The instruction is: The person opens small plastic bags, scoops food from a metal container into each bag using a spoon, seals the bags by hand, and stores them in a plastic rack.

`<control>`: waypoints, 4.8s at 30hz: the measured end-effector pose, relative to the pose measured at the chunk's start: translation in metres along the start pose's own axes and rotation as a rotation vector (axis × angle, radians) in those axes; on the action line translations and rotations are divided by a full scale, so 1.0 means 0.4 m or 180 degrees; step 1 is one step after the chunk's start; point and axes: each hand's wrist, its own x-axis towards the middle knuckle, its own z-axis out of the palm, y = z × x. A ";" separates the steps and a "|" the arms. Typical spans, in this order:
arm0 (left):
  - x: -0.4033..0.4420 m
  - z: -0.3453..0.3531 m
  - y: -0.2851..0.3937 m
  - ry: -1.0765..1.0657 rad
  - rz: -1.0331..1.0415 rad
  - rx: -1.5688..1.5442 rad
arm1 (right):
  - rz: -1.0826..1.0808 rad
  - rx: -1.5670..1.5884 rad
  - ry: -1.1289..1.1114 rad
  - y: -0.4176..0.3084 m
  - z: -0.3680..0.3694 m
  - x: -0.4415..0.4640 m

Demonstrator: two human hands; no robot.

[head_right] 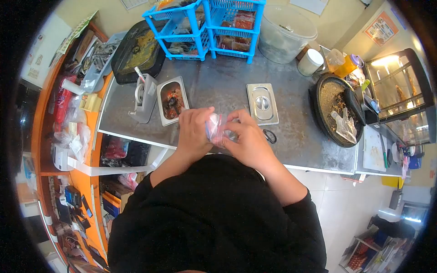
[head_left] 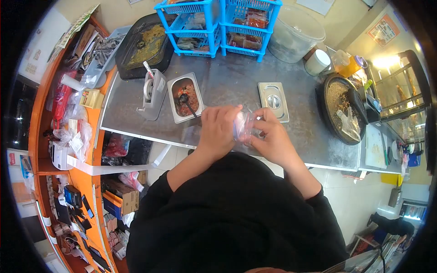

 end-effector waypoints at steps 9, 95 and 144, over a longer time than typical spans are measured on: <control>0.011 0.020 0.002 0.0127 0.0270 -0.0064 | -0.0188 0.0794 -0.0218 0.073 0.027 0.017; 0.136 0.106 -0.145 -0.0868 0.0284 -0.0190 | 0.1376 0.2023 0.0741 0.201 -0.056 0.111; -0.008 0.019 -0.141 -0.0867 -0.2812 -0.2292 | 0.0333 0.0106 0.0421 0.229 0.053 0.211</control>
